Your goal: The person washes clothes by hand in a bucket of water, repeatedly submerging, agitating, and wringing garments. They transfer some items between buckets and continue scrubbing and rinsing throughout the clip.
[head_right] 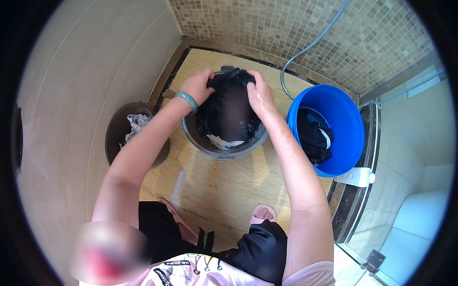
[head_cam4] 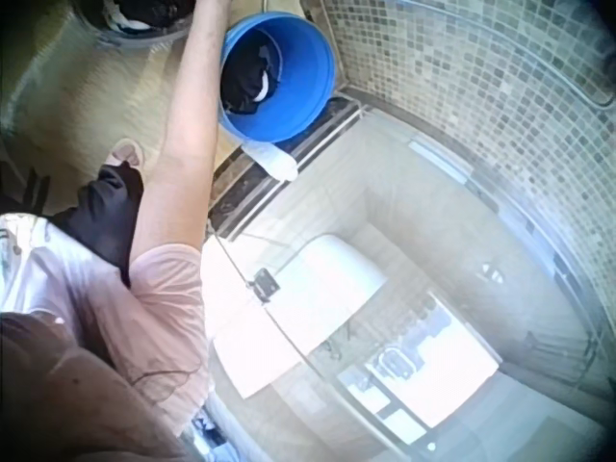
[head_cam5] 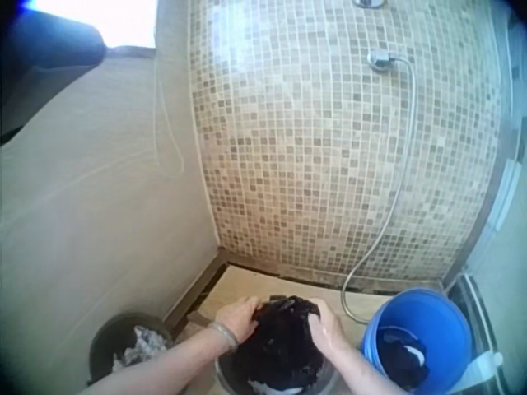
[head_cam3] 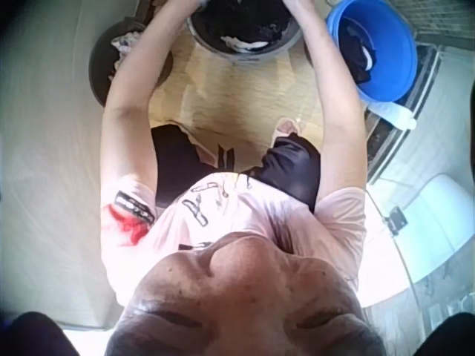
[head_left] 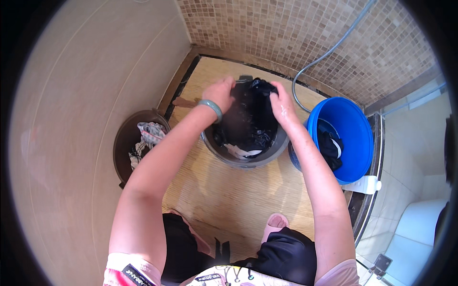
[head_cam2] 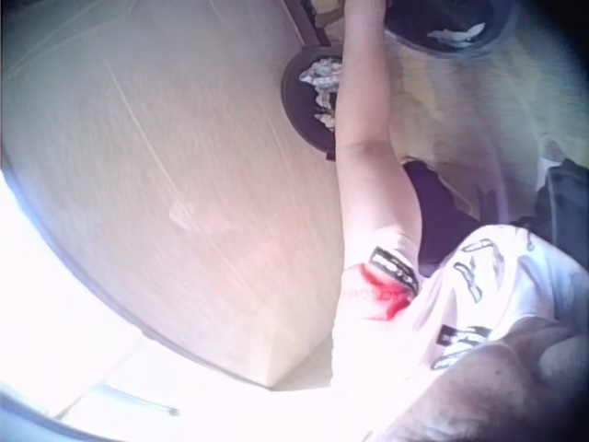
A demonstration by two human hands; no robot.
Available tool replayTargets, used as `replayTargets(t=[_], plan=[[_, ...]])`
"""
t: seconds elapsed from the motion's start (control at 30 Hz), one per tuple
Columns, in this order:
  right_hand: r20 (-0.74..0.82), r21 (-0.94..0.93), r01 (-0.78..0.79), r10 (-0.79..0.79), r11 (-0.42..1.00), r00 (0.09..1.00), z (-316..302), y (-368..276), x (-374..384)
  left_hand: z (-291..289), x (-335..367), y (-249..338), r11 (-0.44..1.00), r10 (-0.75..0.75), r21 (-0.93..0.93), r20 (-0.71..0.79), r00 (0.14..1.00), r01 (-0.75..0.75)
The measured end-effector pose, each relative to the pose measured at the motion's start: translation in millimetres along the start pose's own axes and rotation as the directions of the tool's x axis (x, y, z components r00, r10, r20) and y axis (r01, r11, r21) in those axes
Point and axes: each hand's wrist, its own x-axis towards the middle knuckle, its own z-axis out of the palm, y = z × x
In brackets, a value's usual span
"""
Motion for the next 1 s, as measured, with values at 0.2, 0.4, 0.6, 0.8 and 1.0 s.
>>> replayTargets(t=[0.2, 0.4, 0.6, 0.8, 1.0], plan=[[0.342, -0.511, -0.101, 0.310, 0.854, 0.887, 36, 17, -20, 62, -5, -23, 0.994, -0.091, 0.062, 0.073, 0.993, 0.087], [0.507, -0.766, 0.119, 0.479, 0.632, 0.717, 69, 20, -24, 111, -5, -15, 0.950, -0.266, 0.242, 0.301, 0.916, 0.197], [0.525, -0.710, 0.019, 0.510, 0.704, 0.681, 73, 35, -11, 133, 13, -13, 0.940, -0.310, 0.243, 0.306, 0.900, 0.241], [0.402, -0.647, -0.094, 0.442, 0.757, 0.802, 67, 45, -9, 125, 24, -40, 0.618, -0.451, -0.462, 0.455, 0.768, 0.636], [0.163, -0.133, -0.061, 0.083, 0.989, 0.983, 80, 1, -30, 96, 10, -30, -0.236, -0.308, -0.677, 0.733, 0.607, 0.697]])
